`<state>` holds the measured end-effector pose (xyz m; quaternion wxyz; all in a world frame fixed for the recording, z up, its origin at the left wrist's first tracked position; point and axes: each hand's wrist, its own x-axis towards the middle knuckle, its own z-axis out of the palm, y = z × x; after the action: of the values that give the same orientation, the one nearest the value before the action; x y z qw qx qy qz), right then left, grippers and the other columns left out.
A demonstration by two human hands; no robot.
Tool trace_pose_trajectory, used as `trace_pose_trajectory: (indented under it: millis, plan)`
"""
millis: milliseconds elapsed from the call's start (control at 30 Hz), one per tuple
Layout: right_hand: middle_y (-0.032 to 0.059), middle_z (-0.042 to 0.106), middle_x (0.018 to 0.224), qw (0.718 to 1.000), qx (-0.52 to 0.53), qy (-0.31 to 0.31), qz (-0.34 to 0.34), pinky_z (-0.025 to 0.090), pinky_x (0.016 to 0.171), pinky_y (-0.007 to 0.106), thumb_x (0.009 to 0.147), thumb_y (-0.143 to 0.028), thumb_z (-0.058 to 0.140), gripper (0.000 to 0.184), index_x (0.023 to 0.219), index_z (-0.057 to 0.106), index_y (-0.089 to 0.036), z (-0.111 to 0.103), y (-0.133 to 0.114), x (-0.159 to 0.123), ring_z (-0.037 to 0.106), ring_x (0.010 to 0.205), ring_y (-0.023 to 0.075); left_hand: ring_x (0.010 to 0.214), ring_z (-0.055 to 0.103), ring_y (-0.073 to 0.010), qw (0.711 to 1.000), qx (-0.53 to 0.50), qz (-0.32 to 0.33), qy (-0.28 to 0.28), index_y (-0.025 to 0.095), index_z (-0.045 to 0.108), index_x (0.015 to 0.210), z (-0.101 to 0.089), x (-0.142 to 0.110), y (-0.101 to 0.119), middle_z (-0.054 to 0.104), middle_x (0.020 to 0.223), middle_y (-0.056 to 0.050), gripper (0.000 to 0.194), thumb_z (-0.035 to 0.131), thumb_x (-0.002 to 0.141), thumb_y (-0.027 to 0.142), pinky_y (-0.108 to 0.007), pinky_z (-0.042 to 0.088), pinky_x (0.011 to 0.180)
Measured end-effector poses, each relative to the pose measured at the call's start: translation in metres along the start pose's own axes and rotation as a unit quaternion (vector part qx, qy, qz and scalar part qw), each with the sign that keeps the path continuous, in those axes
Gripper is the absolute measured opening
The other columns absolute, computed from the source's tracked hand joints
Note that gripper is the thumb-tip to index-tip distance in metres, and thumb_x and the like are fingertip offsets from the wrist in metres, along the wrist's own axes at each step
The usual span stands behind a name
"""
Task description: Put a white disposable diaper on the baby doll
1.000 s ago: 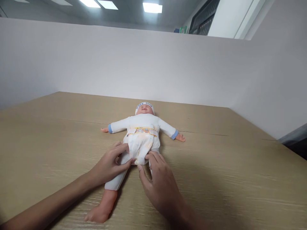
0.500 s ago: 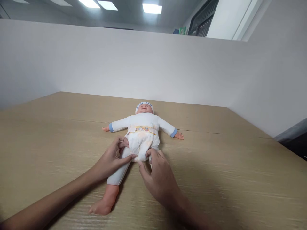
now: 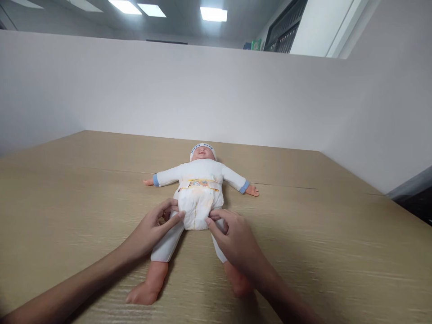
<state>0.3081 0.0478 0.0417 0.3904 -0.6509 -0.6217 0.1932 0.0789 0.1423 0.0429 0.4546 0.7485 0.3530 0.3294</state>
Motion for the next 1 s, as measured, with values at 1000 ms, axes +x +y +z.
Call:
trace_pose_trajectory:
  millis: [1000]
  plan:
    - [0.0066,0.069,0.096,0.957,-0.153,0.172,-0.179,0.051,0.09,0.041,0.106,-0.032,0.054,0.019,0.111,0.069,-0.022,-0.012,0.073,0.018,0.063,0.092,0.0258,0.109,0.065,-0.0261,0.963,0.203,0.136,0.111,0.02,0.067,0.114,-0.046,0.016,-0.035,0.075,0.117,-0.009,0.031,0.052,0.108,0.047,-0.043,0.048,0.104]
